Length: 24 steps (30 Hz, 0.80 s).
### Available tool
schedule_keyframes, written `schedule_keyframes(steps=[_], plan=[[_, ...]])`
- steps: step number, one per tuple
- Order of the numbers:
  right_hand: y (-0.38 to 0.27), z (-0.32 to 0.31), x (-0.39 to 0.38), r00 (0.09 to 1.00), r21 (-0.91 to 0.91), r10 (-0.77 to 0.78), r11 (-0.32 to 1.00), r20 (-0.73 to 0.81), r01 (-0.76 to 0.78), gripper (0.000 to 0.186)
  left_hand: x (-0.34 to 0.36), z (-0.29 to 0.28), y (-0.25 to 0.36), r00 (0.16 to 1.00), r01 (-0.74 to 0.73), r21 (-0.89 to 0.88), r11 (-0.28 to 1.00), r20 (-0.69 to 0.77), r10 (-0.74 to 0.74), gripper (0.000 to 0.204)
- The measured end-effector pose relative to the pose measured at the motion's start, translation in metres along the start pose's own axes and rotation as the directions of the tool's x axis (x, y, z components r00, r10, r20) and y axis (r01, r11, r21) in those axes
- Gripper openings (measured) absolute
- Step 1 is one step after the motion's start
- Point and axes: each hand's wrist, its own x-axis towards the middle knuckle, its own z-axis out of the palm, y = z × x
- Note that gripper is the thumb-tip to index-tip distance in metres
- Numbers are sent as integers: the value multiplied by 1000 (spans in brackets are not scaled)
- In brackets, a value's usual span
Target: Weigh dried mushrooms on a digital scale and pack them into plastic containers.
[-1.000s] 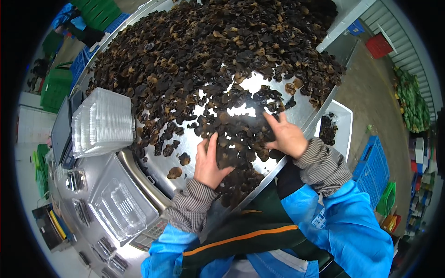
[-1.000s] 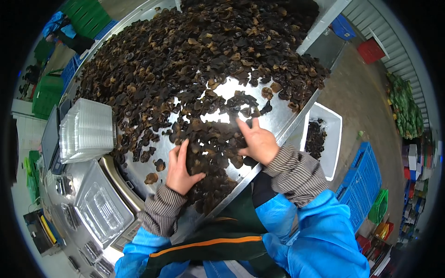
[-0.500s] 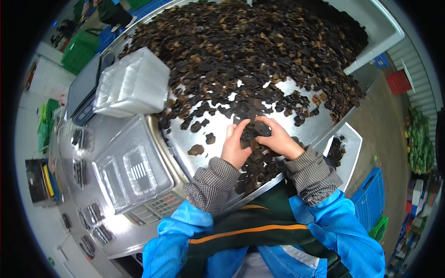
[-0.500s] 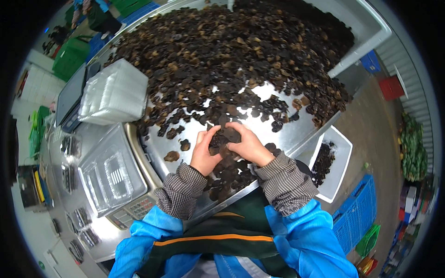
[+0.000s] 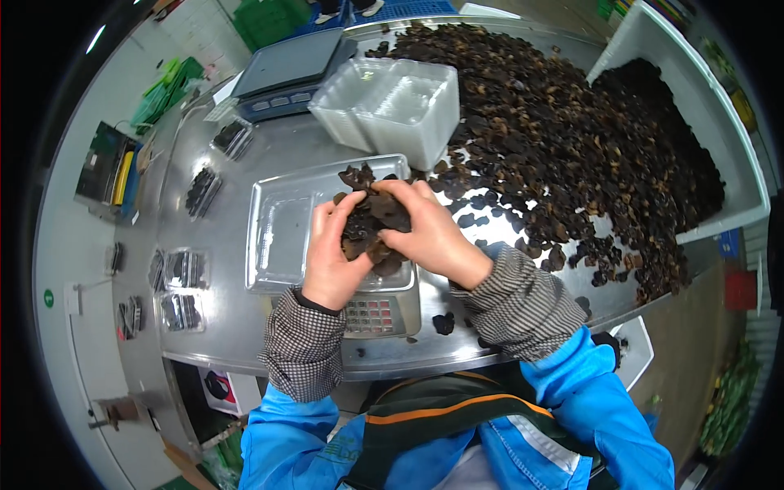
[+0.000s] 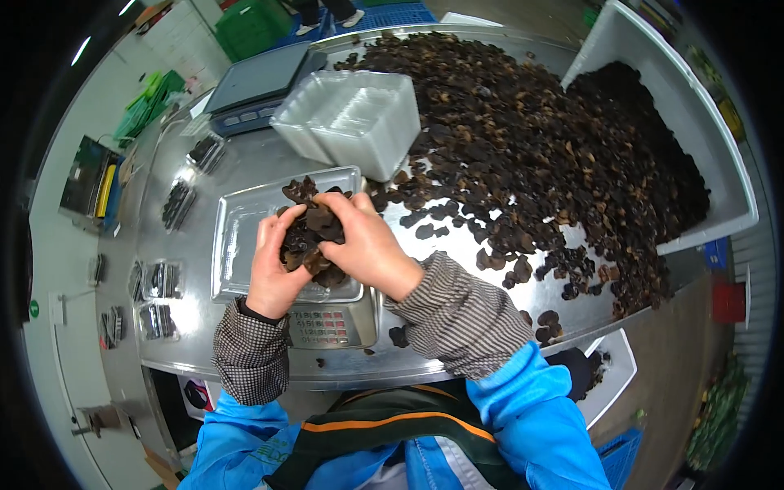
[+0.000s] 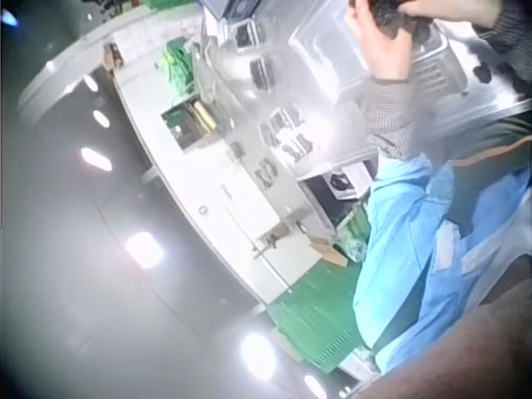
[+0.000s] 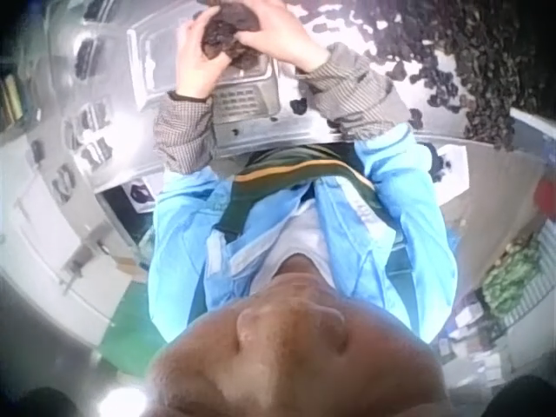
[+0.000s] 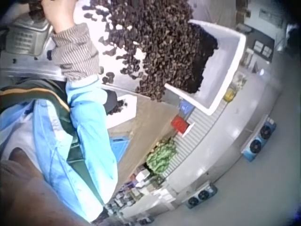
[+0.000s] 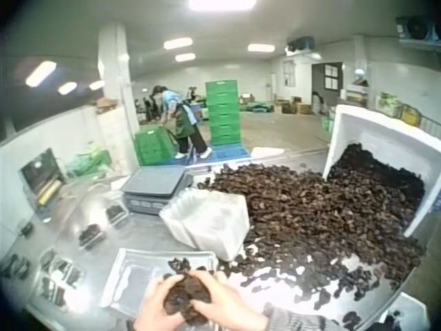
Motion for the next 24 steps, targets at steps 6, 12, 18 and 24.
schedule_keyframes(steps=[6, 12, 18, 24], plan=[[-11, 41, 15, 973, -175, 104, 982, 204, -69, 58, -19, -22, -36, 998, 55, 94, 994, -6, -55, 72], [2, 31, 18, 952, 422, 251, 854, 178, -304, 23, -25, -36, -37, 992, 100, 302, 948, -102, -72, 72], [-10, -16, -5, 898, 570, 397, 700, 191, -431, 25, -44, -50, -54, 943, 278, 21, 960, -195, -269, 56], [19, -70, -51, 859, 516, 478, 698, 183, -497, 28, -84, -75, -90, 773, 363, -507, 782, -304, -556, 41]])
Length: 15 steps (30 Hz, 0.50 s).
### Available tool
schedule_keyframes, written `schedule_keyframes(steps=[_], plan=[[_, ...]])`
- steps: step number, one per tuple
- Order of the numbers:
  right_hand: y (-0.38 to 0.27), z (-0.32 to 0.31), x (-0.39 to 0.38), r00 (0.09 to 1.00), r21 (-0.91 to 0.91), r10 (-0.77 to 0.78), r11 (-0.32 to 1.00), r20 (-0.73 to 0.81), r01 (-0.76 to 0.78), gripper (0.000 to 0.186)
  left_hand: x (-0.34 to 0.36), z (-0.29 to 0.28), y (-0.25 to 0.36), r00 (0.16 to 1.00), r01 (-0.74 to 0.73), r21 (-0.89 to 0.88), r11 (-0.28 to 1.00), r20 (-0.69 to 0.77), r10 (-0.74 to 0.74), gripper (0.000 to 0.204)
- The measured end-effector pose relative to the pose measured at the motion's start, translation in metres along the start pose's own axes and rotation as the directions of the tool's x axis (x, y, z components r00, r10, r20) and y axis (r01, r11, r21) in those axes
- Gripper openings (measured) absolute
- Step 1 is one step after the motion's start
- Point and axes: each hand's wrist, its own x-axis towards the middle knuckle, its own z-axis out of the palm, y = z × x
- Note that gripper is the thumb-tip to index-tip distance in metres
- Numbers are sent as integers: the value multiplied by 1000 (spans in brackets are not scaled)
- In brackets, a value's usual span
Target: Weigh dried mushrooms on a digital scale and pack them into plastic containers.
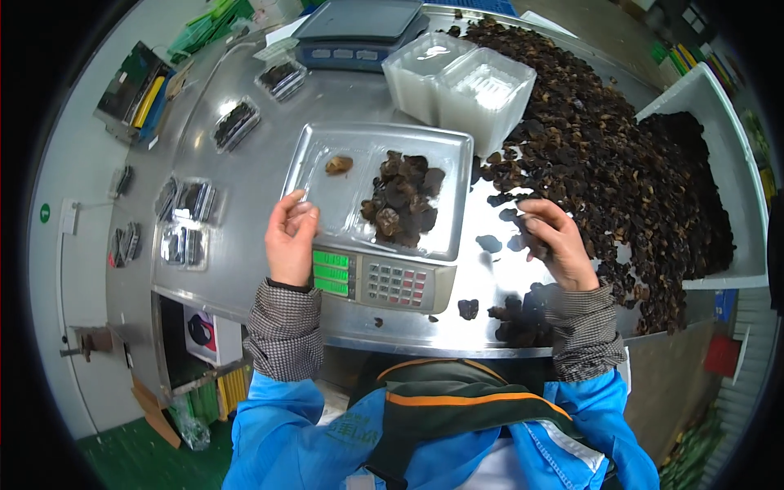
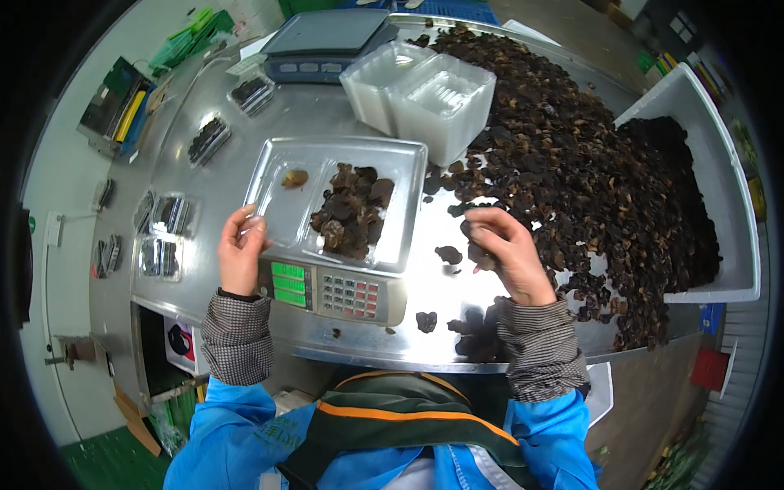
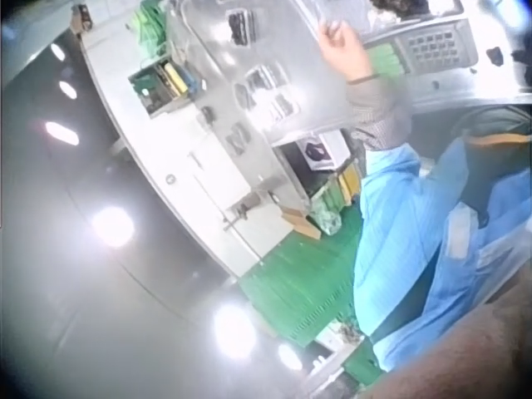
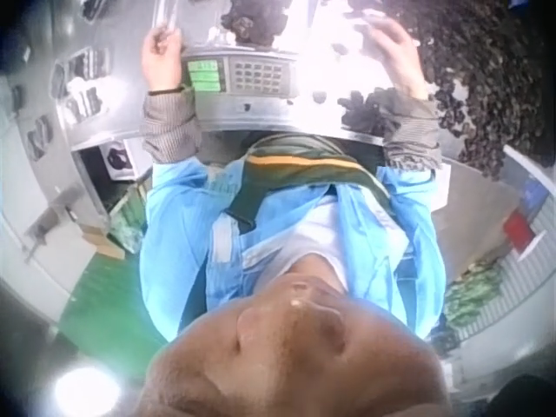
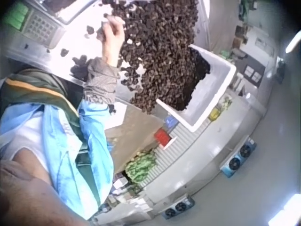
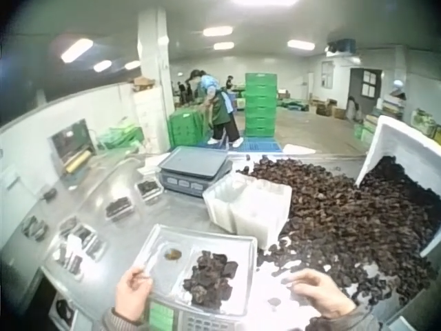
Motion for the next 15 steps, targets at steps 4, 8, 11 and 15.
schedule_keyframes(steps=[4, 8, 11, 15], plan=[[53, -40, -3, 999, -944, -51, 328, 19, 35, 42, -5, -12, 2, 948, 298, -331, 895, -10, -319, 59], [37, 0, 15, 987, -862, -154, 494, 44, 116, 36, -14, -13, 16, 871, 466, -482, 742, 106, -479, 66], [24, 36, 48, 865, -848, -470, 374, 177, 376, 27, -7, -11, 12, 864, 461, -539, 705, 89, -496, 69], [2, 93, 80, 778, -859, -545, 188, 313, 477, 38, 6, -13, 1, 862, 468, -527, 710, 92, -499, 67]])
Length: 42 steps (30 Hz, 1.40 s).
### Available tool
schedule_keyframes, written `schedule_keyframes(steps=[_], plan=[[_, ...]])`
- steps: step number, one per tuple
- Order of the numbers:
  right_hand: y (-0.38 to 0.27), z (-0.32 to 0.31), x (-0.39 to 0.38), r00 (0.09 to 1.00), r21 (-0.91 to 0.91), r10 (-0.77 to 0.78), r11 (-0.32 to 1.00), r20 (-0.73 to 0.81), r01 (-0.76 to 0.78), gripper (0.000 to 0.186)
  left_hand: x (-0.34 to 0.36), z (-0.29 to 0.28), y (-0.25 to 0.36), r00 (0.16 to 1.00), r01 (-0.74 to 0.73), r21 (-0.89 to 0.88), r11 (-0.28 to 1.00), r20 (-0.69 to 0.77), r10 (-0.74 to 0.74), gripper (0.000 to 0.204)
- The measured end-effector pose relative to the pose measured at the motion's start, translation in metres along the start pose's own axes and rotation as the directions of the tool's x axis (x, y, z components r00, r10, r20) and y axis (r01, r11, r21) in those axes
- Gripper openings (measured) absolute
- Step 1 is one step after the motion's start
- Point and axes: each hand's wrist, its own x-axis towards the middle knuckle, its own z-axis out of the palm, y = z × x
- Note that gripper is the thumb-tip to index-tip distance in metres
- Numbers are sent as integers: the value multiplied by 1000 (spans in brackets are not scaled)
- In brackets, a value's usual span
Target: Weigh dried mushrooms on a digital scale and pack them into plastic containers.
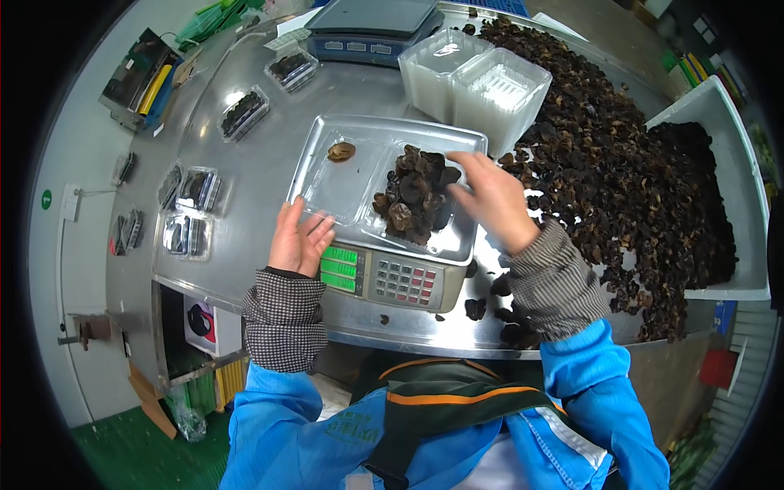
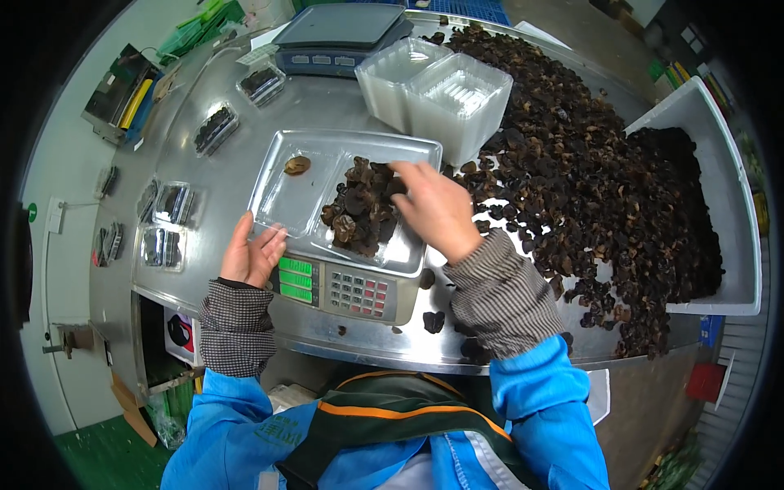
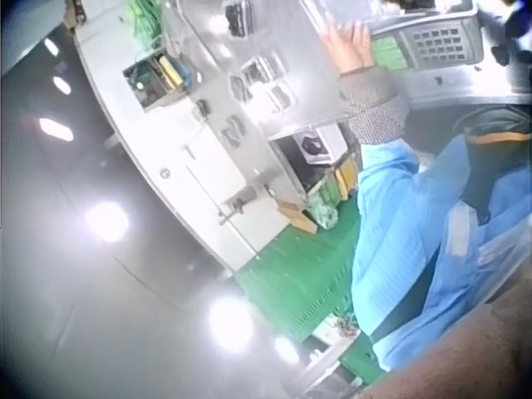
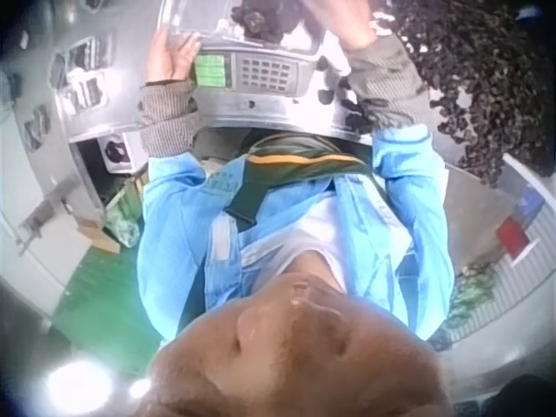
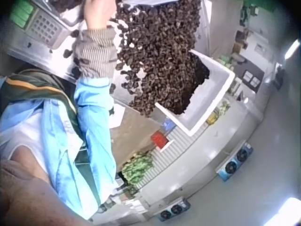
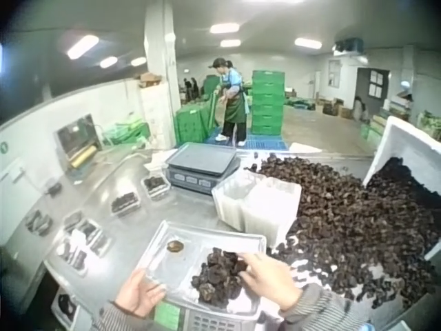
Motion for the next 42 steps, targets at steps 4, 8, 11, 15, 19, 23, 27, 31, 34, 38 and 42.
schedule_keyframes(steps=[4, 8, 11, 15, 19, 23, 27, 31, 34, 38, 42], plan=[[4, 22, 22, 989, -159, -121, 978, 79, 133, 22, 11, -2, -2, 1000, 15, 0, 1000, -1, -15, 58], [10, 18, 17, 997, -43, -70, 996, 42, 72, 13, 5, 2, -1, 999, -24, 25, 999, -31, 25, 50], [29, -4, 0, 991, 541, 125, 832, 37, -125, 11, 9, 2, 0, 1000, -17, 19, 1000, 23, 16, 60], [63, -49, -30, 845, 574, 405, 621, 348, -534, 14, 9, 9, 0, 993, -113, 44, 993, 24, 112, 56], [63, -36, -49, 954, -184, 273, 951, 124, -249, 32, 5, 19, -2, 967, -254, 146, 956, 36, 251, 59], [-23, -17, -19, 986, 47, -125, 992, 109, 120, 35, 2, 28, -7, 939, -340, 183, 922, 6, 345, 58], [-55, 14, -11, 904, -78, -395, 908, 165, 411, 26, -3, 34, -9, 932, -357, 220, 908, 25, 361, 58], [-37, -3, -15, 971, 138, -232, 965, 55, 222, 13, -3, 36, -12, 916, -396, 247, 884, 35, 400, 58], [-9, -52, -27, 984, 437, 125, 884, 124, -167, 7, -5, 35, -15, 887, -457, 291, 840, 75, 456, 57], [67, -63, -60, 949, -245, 291, 935, 123, -255, 27, -22, 53, -23, 610, -777, 498, 384, 447, 655, 44], [54, -52, -48, 900, -109, 387, 922, 202, -372, 32, -51, 73, -51, 388, -819, 528, -223, 797, 462, 40]])
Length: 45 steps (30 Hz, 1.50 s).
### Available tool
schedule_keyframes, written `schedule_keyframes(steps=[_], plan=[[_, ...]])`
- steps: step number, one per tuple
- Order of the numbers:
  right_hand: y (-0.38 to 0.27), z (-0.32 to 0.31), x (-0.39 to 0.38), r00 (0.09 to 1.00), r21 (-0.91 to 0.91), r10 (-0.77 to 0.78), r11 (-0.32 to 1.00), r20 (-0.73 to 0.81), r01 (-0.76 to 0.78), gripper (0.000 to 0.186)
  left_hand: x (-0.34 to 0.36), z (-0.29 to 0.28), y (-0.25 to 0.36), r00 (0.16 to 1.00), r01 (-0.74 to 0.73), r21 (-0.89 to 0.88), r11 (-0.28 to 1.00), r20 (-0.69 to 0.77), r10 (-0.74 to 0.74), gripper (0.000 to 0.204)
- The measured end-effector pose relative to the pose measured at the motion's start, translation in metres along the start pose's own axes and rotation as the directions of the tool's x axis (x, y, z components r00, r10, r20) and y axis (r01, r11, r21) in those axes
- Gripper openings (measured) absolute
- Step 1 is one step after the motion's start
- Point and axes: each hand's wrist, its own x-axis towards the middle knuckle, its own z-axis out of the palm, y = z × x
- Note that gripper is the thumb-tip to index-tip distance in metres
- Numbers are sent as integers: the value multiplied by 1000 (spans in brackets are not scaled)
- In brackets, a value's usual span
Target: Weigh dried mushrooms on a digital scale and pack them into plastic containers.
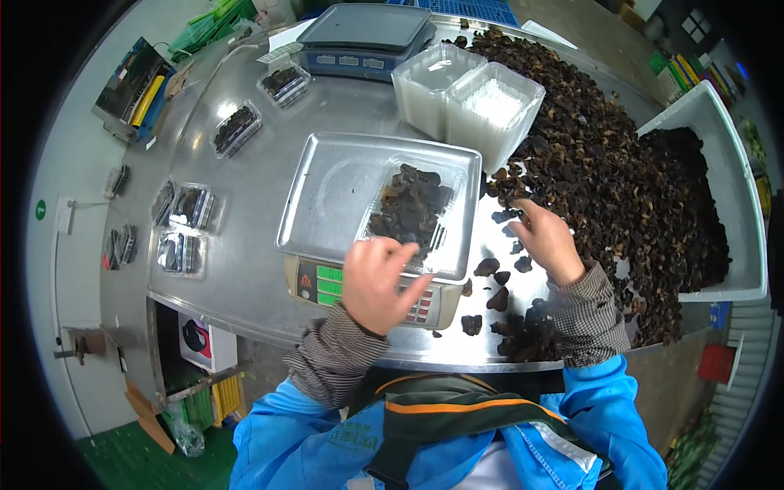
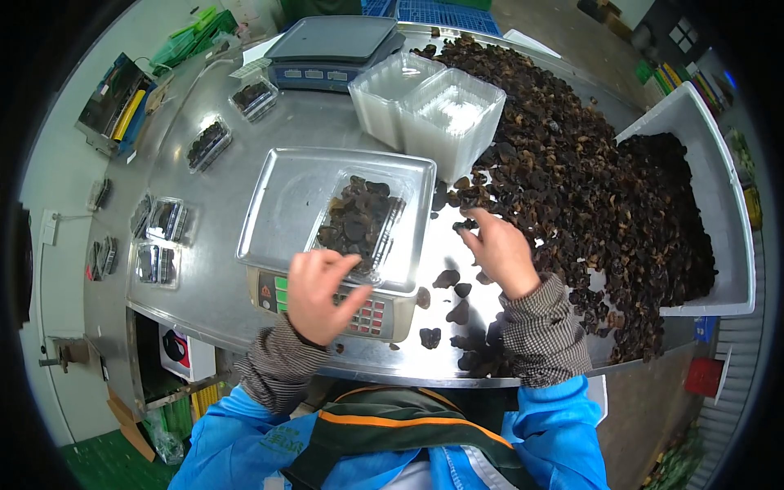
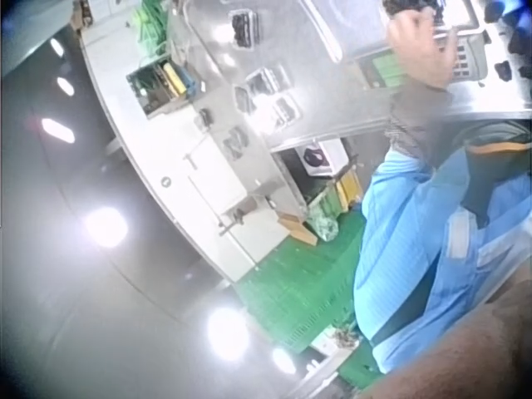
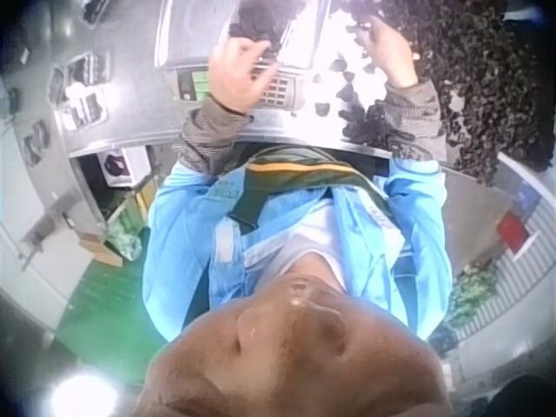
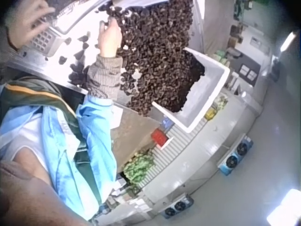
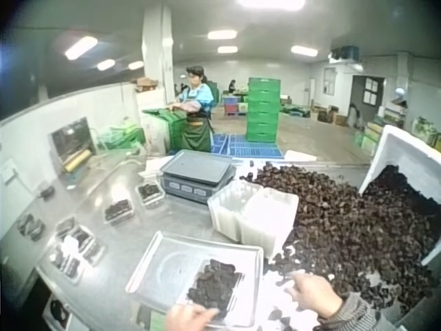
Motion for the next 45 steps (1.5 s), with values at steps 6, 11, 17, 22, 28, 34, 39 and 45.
schedule_keyframes(steps=[6, 11, 17, 22, 28, 34, 39, 45], plan=[[-38, 45, 69, 997, 366, 2, 930, -71, 24, 45, -9, 22, 10, 993, 109, 100, 989, -59, -103, 40], [-36, 49, 78, 985, 711, 86, 683, 147, -166, 20, -10, 17, 13, 873, 487, -42, 872, 13, -487, 71], [-45, 48, 78, 916, 724, 170, 567, 364, -393, 20, -4, 13, 1, 561, 781, -528, 333, 360, -745, 97], [-41, 58, 91, 924, 730, 124, 578, 362, -364, 19, -2, 26, -1, 575, 663, -727, 178, 343, -742, 98], [-44, 51, 83, 930, 692, 122, 637, 345, -341, 16, -13, 26, -7, 610, 660, -716, 228, 333, -719, 98], [-9, 39, 44, 978, 681, 79, 707, 193, -191, 32, 4, 0, -57, 823, 559, -44, 828, -91, -561, 95], [23, 9, 16, 940, 355, 17, 924, 341, -146, 51, 49, -7, -114, 564, 808, -304, 504, 646, -514, 64], [29, -9, 22, 997, -512, -48, 859, -64, 9, 36, 33, -7, -129, 556, 811, -550, 200, 616, -558, 40]])
